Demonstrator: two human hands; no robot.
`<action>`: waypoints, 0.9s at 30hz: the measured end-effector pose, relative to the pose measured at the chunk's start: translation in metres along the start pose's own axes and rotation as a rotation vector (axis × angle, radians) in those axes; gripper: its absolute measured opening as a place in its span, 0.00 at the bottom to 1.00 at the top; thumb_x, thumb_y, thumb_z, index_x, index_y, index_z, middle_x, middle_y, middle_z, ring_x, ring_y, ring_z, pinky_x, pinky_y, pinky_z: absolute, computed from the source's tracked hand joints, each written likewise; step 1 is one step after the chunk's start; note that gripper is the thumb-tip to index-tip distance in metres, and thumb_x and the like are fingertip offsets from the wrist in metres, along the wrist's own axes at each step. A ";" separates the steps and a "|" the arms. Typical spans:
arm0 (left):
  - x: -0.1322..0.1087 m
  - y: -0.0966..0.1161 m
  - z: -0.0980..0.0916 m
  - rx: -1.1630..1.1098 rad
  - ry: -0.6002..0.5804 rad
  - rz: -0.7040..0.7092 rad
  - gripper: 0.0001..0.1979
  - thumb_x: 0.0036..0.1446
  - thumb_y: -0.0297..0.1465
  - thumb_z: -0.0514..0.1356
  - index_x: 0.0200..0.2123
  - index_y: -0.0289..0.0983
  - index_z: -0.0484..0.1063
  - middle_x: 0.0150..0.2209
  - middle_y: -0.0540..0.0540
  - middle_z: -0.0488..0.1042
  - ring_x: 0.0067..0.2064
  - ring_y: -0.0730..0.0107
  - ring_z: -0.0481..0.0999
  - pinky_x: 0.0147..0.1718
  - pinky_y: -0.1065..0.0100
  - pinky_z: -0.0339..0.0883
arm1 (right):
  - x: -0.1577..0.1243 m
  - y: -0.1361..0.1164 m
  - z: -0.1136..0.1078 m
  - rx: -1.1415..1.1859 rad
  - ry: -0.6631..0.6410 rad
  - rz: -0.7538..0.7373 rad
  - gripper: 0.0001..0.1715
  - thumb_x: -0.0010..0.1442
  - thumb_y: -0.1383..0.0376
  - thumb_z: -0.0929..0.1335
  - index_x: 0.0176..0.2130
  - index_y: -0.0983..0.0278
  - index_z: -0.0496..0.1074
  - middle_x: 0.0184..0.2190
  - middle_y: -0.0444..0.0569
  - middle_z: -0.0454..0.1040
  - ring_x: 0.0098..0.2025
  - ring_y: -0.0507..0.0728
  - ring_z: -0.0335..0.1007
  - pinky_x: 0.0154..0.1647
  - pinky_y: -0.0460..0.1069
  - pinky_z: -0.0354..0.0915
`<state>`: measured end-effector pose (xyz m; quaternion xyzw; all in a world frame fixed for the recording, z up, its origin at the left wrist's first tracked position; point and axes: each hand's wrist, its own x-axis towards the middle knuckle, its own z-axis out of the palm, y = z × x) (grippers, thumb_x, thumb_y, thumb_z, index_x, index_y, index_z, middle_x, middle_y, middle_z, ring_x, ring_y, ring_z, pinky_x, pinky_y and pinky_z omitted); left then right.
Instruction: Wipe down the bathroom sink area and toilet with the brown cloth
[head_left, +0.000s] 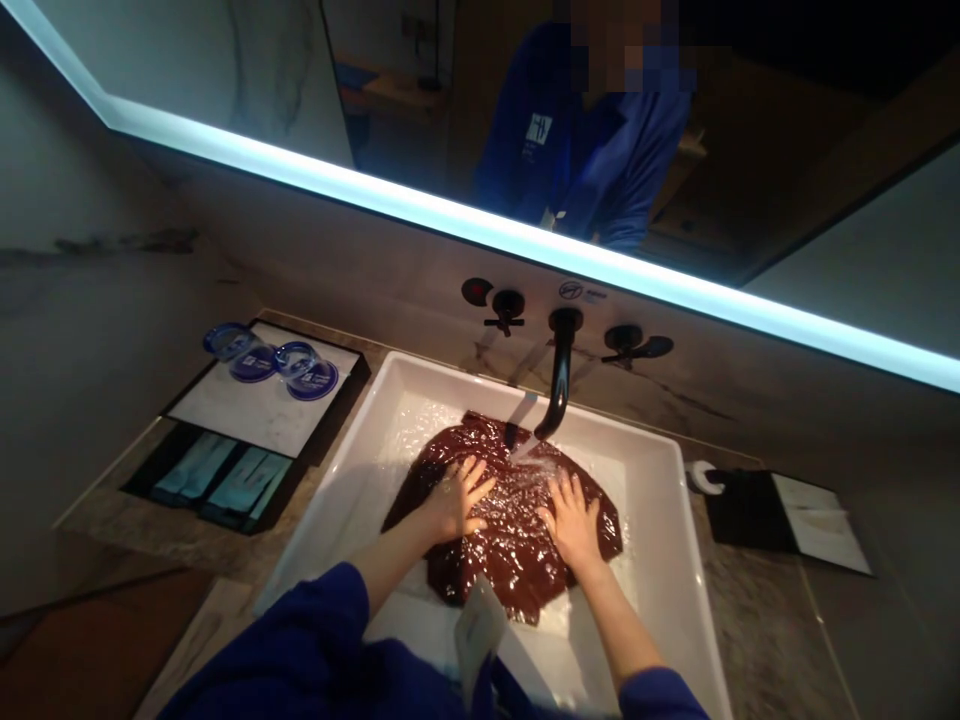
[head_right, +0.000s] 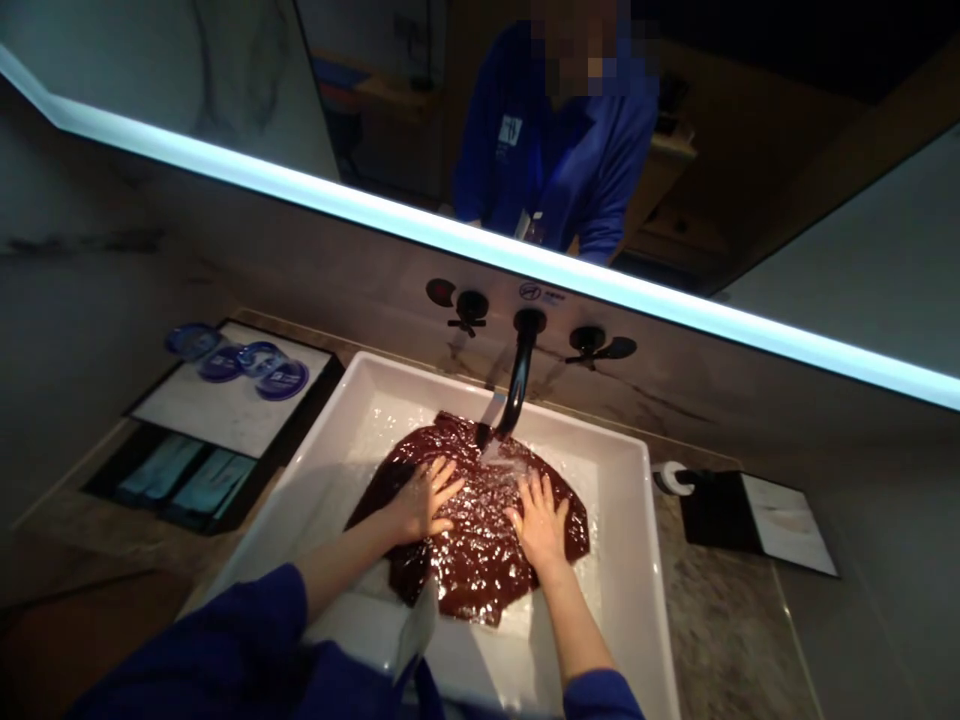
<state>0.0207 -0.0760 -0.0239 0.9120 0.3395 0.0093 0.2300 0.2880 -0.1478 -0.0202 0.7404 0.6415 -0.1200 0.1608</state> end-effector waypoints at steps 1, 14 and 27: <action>-0.004 -0.008 -0.005 0.014 0.001 0.000 0.40 0.57 0.49 0.60 0.67 0.40 0.52 0.70 0.37 0.46 0.70 0.47 0.42 0.65 0.44 0.43 | -0.006 0.001 0.003 -0.015 0.003 0.029 0.34 0.69 0.52 0.54 0.70 0.58 0.46 0.71 0.49 0.36 0.72 0.66 0.30 0.65 0.74 0.43; -0.013 -0.014 -0.044 0.235 0.084 -0.302 0.33 0.61 0.37 0.56 0.65 0.28 0.54 0.68 0.29 0.49 0.70 0.43 0.45 0.63 0.41 0.49 | -0.046 -0.034 -0.058 0.197 -0.086 -0.138 0.28 0.68 0.60 0.57 0.61 0.69 0.65 0.57 0.63 0.69 0.58 0.65 0.68 0.57 0.59 0.67; -0.031 -0.016 -0.024 0.076 -0.182 -0.197 0.59 0.42 0.57 0.64 0.69 0.35 0.42 0.71 0.34 0.39 0.71 0.40 0.34 0.64 0.34 0.30 | 0.044 -0.103 -0.034 0.205 0.052 -0.493 0.43 0.64 0.52 0.64 0.70 0.61 0.46 0.70 0.53 0.42 0.72 0.65 0.36 0.69 0.68 0.40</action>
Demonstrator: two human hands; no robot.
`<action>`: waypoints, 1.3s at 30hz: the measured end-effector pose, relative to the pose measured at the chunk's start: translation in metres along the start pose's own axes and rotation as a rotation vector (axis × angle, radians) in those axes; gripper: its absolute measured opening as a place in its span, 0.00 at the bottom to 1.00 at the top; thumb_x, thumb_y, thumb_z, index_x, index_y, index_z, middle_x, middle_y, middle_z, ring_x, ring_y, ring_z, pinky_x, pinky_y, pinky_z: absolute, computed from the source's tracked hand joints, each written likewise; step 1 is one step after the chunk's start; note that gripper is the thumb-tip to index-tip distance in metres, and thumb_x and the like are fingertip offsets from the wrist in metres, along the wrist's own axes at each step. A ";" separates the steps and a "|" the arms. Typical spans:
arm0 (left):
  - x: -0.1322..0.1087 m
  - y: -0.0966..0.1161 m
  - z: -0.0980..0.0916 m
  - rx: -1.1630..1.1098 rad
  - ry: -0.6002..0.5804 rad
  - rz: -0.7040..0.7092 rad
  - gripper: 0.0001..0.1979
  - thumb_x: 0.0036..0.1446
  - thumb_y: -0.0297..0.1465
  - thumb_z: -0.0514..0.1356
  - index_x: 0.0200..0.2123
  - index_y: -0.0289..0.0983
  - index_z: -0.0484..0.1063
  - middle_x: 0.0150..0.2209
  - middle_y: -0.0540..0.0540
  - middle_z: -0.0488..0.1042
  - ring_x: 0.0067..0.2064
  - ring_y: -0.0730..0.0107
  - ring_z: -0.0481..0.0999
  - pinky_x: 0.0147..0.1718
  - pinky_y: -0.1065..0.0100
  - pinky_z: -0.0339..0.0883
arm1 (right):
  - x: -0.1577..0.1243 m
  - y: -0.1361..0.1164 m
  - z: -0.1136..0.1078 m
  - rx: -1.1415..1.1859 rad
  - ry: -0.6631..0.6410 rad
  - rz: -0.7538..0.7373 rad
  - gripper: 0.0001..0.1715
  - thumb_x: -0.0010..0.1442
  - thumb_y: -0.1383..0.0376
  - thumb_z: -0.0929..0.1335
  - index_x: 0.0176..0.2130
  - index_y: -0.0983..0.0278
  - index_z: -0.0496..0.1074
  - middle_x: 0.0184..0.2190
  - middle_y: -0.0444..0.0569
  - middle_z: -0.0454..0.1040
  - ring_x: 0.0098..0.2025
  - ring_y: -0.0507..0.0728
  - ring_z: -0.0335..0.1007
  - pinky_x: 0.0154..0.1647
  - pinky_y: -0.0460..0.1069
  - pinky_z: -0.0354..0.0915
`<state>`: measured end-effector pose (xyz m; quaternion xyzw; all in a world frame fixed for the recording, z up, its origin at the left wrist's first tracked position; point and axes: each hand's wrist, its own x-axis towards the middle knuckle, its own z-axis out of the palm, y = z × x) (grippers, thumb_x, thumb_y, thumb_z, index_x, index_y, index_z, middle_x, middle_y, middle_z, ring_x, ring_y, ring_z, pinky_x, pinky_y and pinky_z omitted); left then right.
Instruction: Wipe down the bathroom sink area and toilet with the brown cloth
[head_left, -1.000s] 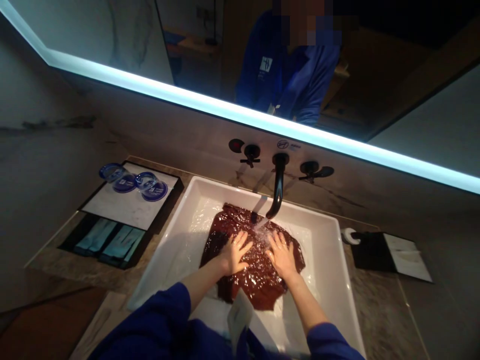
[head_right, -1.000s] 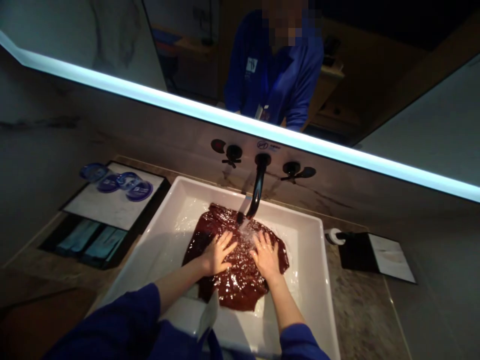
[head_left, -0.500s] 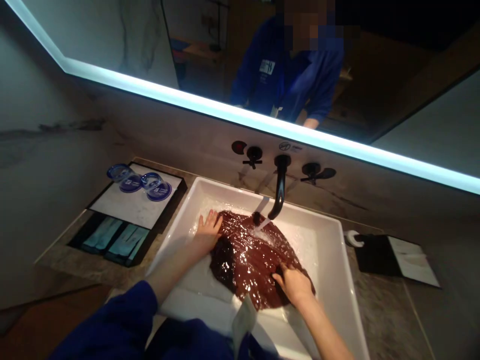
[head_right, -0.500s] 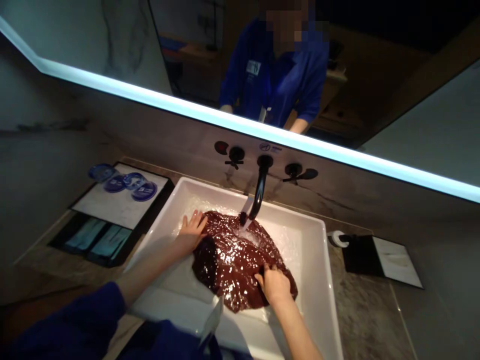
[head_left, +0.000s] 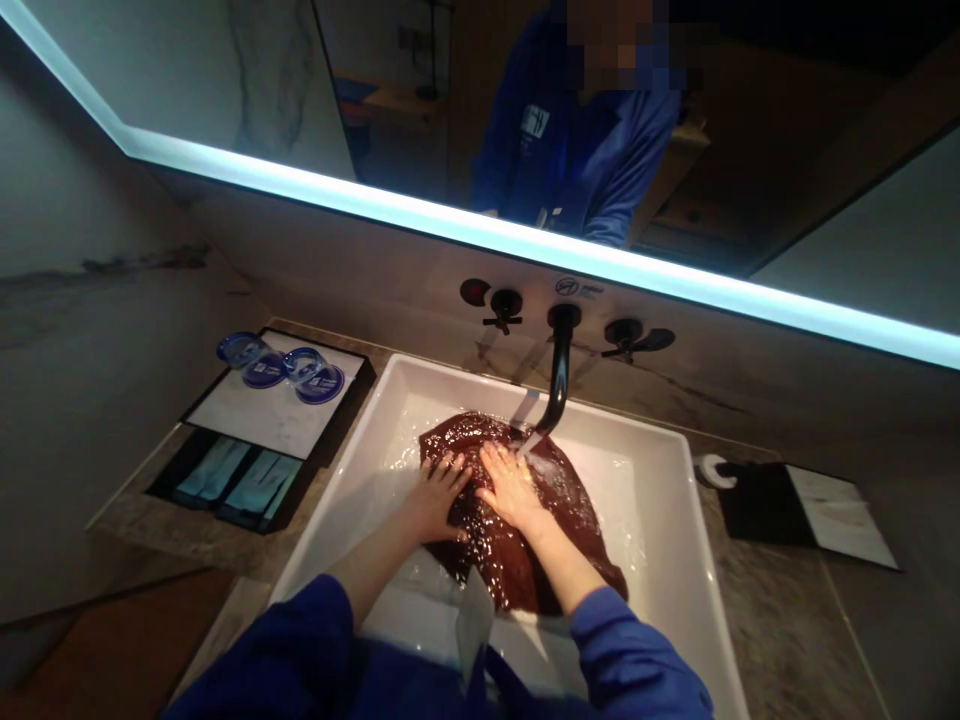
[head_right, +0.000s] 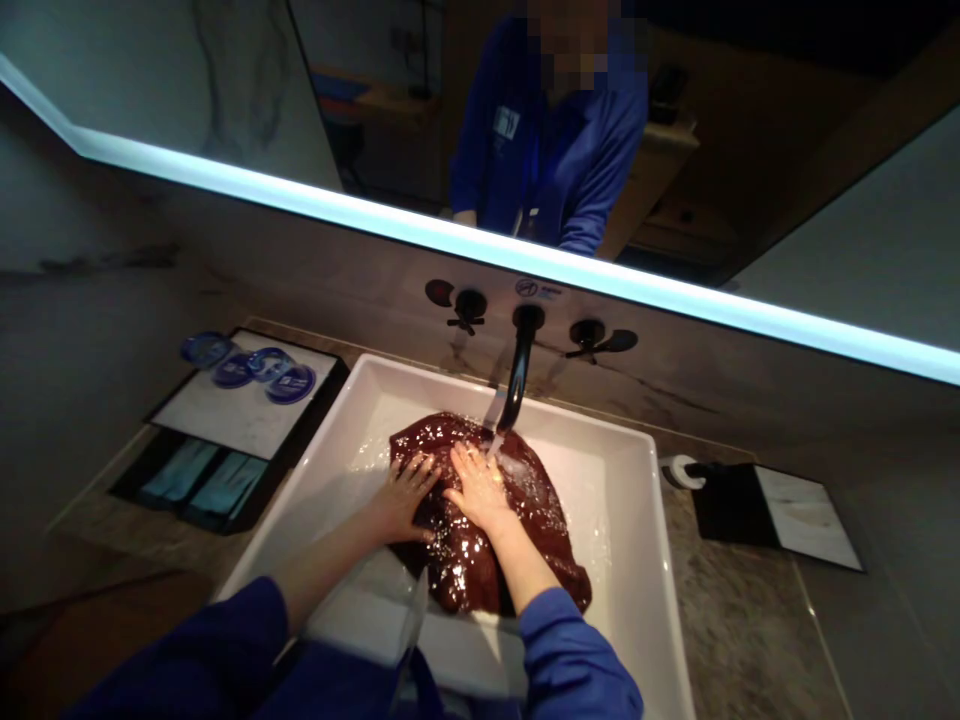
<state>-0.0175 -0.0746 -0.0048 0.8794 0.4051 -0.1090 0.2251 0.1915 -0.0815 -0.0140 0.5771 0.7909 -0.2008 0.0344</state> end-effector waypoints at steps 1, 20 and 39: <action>0.000 0.001 -0.002 0.001 -0.019 -0.001 0.60 0.43 0.57 0.64 0.69 0.34 0.40 0.71 0.34 0.37 0.71 0.41 0.34 0.64 0.35 0.30 | -0.007 0.010 0.000 -0.016 0.001 0.059 0.43 0.64 0.50 0.63 0.70 0.62 0.46 0.70 0.53 0.43 0.71 0.65 0.38 0.69 0.67 0.41; 0.010 0.011 -0.027 -0.071 0.213 -0.102 0.26 0.60 0.34 0.55 0.60 0.32 0.63 0.67 0.35 0.55 0.68 0.48 0.51 0.64 0.48 0.50 | -0.044 0.006 -0.018 0.123 0.233 0.219 0.32 0.68 0.61 0.56 0.67 0.70 0.55 0.68 0.60 0.49 0.71 0.64 0.41 0.67 0.63 0.49; 0.020 -0.014 0.000 0.052 0.226 -0.158 0.50 0.50 0.54 0.60 0.68 0.33 0.49 0.70 0.36 0.42 0.70 0.43 0.41 0.64 0.37 0.42 | -0.031 0.044 0.002 -0.041 0.072 0.387 0.34 0.68 0.51 0.57 0.69 0.57 0.49 0.71 0.49 0.43 0.72 0.65 0.32 0.65 0.76 0.34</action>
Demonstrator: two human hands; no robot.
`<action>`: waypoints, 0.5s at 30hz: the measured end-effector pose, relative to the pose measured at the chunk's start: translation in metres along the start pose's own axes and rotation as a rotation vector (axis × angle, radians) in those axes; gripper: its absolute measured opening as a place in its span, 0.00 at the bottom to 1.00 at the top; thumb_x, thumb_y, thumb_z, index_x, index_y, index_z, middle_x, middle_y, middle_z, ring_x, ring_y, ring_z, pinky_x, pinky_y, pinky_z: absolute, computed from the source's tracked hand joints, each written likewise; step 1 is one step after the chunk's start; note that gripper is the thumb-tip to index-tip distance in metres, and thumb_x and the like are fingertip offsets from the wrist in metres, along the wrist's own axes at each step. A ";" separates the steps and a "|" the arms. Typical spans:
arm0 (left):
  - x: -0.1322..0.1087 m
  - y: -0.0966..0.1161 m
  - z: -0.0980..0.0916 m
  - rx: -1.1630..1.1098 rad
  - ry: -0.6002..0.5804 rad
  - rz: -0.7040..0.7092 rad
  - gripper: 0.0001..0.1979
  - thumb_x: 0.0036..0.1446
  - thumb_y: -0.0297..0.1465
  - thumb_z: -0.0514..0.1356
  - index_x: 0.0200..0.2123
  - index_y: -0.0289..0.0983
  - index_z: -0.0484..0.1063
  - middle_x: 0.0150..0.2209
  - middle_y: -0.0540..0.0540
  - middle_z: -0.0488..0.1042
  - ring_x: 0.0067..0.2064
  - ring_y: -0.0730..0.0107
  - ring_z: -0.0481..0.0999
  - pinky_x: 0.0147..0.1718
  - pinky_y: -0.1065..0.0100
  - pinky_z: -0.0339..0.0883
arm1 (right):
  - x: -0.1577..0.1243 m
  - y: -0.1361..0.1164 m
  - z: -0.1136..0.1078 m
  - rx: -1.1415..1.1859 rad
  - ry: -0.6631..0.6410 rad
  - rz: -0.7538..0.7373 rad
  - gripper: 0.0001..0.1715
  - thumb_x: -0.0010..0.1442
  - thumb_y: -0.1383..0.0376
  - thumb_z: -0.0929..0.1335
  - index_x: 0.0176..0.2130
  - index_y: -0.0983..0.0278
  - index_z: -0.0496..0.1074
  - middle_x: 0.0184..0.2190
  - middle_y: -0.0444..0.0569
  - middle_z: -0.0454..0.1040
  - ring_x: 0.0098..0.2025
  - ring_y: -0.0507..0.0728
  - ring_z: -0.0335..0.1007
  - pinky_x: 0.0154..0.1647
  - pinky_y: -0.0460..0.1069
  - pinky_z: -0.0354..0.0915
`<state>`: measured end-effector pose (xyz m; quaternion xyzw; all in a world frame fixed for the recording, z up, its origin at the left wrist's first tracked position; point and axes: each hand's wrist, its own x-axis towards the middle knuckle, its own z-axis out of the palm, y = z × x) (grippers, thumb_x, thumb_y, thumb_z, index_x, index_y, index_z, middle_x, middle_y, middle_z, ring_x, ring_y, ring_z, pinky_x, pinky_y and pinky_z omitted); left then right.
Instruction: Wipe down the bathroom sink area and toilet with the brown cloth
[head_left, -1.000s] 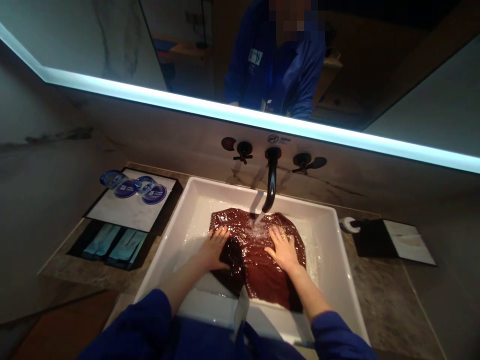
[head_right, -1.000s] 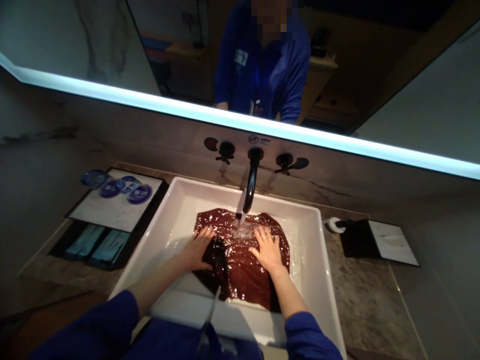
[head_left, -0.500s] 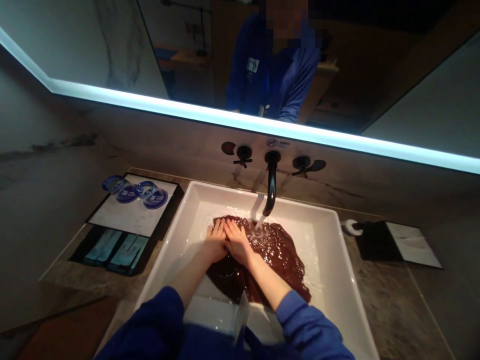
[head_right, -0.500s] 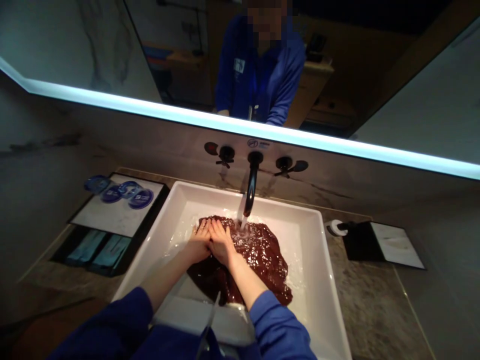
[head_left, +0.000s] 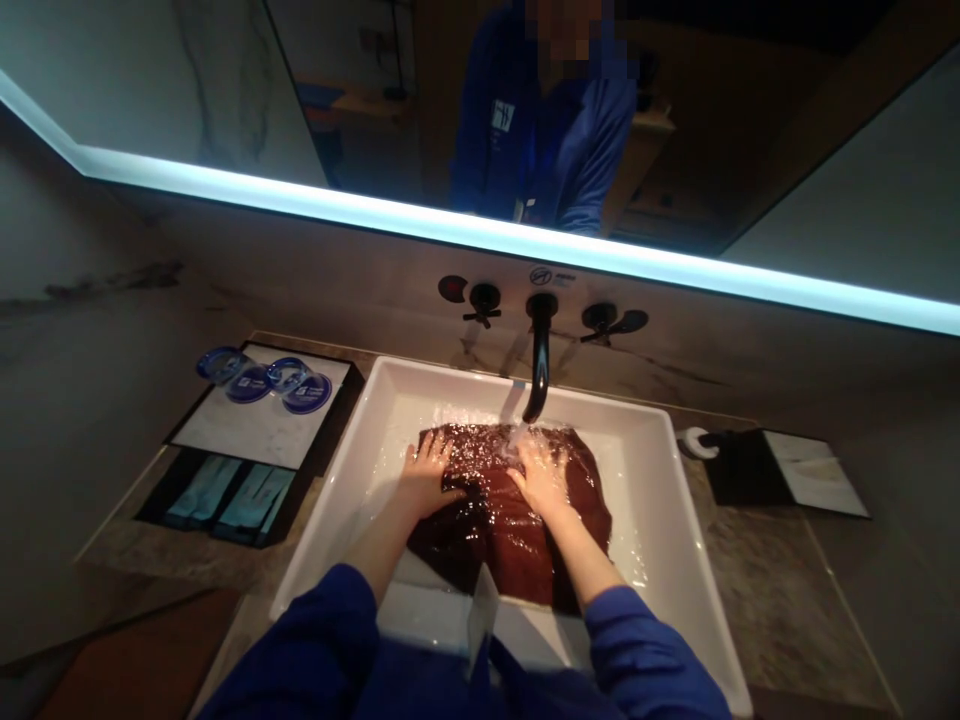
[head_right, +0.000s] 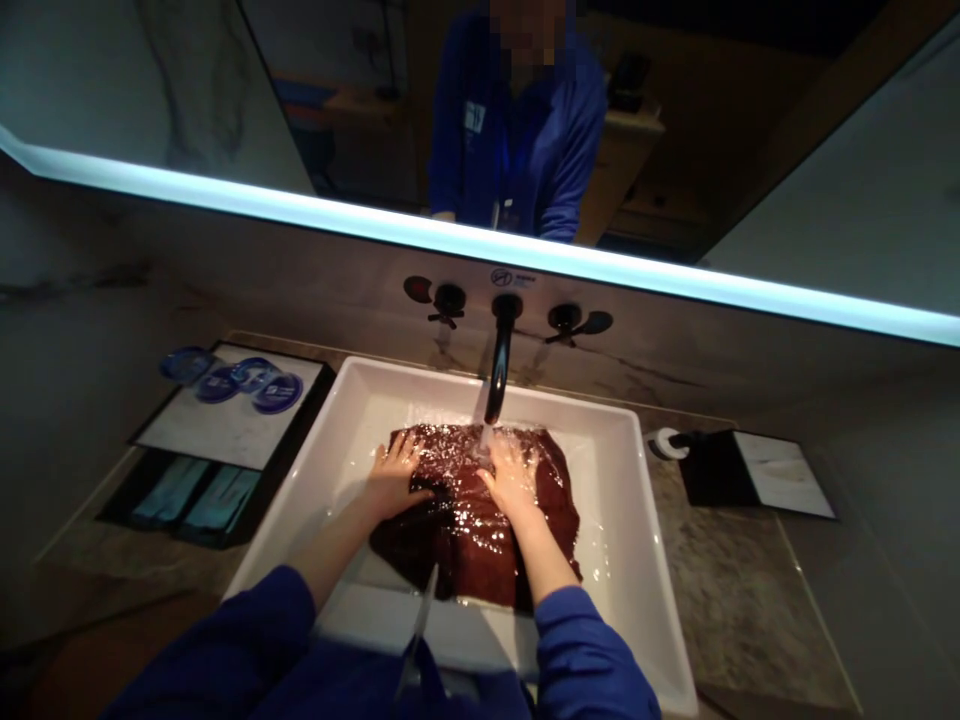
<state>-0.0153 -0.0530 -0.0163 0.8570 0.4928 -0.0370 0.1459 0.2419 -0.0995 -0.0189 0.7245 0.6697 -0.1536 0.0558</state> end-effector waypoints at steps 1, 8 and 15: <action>0.000 0.000 0.000 0.006 -0.003 0.001 0.50 0.51 0.54 0.60 0.68 0.32 0.49 0.70 0.36 0.43 0.70 0.43 0.41 0.64 0.37 0.42 | -0.005 0.012 0.000 -0.033 0.003 0.033 0.34 0.68 0.51 0.56 0.69 0.57 0.49 0.71 0.48 0.42 0.72 0.65 0.31 0.65 0.76 0.34; 0.009 -0.002 -0.004 0.008 -0.069 -0.021 0.42 0.56 0.51 0.56 0.68 0.37 0.49 0.70 0.39 0.43 0.70 0.46 0.42 0.63 0.34 0.41 | -0.042 0.083 -0.003 -0.145 0.016 0.263 0.36 0.69 0.50 0.52 0.70 0.60 0.44 0.72 0.50 0.37 0.72 0.65 0.32 0.65 0.71 0.45; 0.000 0.026 -0.025 0.016 -0.051 0.011 0.29 0.63 0.32 0.49 0.66 0.30 0.55 0.69 0.34 0.46 0.70 0.46 0.43 0.64 0.38 0.45 | -0.055 0.024 -0.017 -0.083 0.044 0.070 0.37 0.68 0.57 0.59 0.69 0.68 0.47 0.70 0.63 0.39 0.72 0.70 0.32 0.66 0.69 0.47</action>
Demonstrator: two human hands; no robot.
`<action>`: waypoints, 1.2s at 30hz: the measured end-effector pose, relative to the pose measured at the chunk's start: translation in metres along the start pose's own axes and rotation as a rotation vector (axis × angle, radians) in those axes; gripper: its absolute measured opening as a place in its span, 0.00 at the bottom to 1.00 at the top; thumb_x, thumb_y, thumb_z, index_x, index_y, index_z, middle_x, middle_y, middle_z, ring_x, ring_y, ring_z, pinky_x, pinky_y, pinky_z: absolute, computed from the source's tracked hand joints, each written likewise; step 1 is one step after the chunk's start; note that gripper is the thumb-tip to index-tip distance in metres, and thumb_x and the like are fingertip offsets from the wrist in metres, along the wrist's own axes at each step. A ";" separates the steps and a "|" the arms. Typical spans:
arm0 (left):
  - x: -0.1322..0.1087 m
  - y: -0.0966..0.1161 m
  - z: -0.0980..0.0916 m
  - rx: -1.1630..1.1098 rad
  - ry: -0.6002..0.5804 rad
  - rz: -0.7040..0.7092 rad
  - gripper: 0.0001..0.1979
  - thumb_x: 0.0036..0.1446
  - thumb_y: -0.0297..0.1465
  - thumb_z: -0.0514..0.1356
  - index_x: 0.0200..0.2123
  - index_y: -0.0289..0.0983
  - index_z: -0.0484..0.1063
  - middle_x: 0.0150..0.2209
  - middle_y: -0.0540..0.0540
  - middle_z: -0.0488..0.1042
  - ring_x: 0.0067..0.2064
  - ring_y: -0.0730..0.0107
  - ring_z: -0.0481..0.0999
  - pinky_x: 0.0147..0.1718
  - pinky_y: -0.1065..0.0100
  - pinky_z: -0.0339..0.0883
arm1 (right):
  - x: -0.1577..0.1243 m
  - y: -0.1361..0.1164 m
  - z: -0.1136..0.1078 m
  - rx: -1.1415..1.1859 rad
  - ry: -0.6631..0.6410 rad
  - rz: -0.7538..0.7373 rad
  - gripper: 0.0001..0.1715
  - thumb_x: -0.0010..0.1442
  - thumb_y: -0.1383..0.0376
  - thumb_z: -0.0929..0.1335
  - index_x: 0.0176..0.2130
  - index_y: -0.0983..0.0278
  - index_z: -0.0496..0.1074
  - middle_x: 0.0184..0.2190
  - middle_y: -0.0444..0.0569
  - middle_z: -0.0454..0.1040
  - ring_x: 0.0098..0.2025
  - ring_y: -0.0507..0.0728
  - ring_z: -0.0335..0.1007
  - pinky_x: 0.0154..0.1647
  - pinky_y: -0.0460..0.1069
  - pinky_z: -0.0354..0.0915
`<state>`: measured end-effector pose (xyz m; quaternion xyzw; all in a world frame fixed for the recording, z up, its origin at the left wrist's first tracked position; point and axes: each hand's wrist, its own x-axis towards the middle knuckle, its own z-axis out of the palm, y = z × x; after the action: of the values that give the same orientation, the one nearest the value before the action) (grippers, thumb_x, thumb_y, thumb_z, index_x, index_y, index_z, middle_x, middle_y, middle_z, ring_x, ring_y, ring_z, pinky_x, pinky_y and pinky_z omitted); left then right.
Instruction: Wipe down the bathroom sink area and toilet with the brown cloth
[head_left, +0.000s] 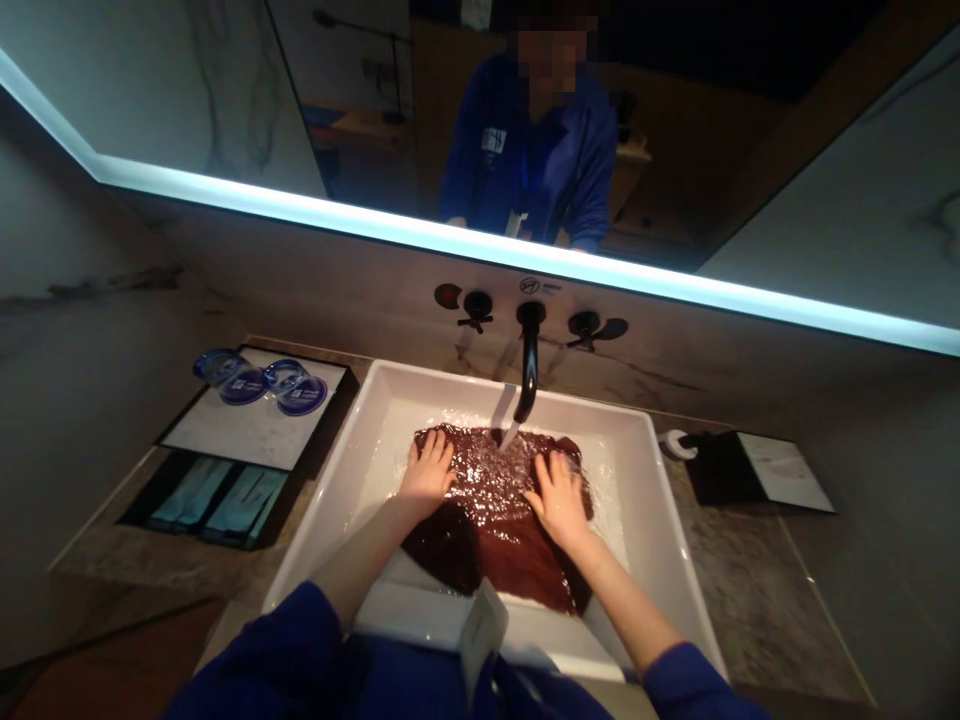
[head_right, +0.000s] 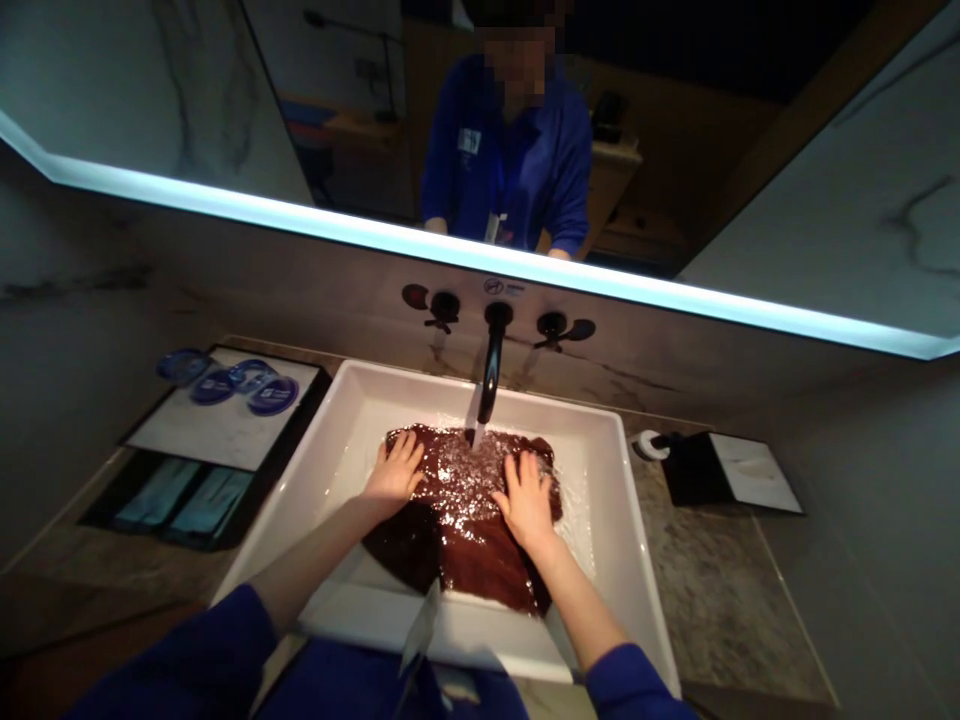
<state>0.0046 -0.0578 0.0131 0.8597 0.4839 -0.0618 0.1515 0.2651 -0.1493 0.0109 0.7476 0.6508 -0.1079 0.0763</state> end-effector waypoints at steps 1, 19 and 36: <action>-0.008 0.005 0.001 0.000 -0.020 0.045 0.29 0.63 0.33 0.50 0.65 0.30 0.56 0.69 0.34 0.47 0.70 0.48 0.43 0.65 0.42 0.46 | -0.003 -0.021 0.002 0.036 0.006 -0.156 0.37 0.67 0.58 0.59 0.69 0.67 0.47 0.71 0.61 0.38 0.72 0.68 0.31 0.67 0.68 0.45; -0.026 -0.028 0.002 -0.031 -0.133 0.098 0.60 0.34 0.50 0.71 0.68 0.40 0.50 0.71 0.40 0.39 0.70 0.36 0.39 0.63 0.32 0.39 | -0.017 0.057 0.027 -0.033 -0.141 -0.235 0.40 0.64 0.50 0.62 0.69 0.57 0.47 0.71 0.51 0.41 0.72 0.69 0.34 0.64 0.76 0.41; 0.079 -0.033 -0.045 -0.125 -0.009 -0.111 0.22 0.59 0.25 0.52 0.57 0.34 0.68 0.49 0.32 0.73 0.52 0.44 0.70 0.50 0.50 0.64 | 0.076 0.019 -0.001 0.161 0.063 -0.079 0.25 0.63 0.63 0.63 0.58 0.64 0.65 0.55 0.60 0.68 0.56 0.64 0.64 0.53 0.56 0.63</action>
<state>0.0167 0.0368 0.0288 0.8201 0.5331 -0.0438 0.2034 0.2940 -0.0786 -0.0082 0.7280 0.6712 -0.1393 -0.0091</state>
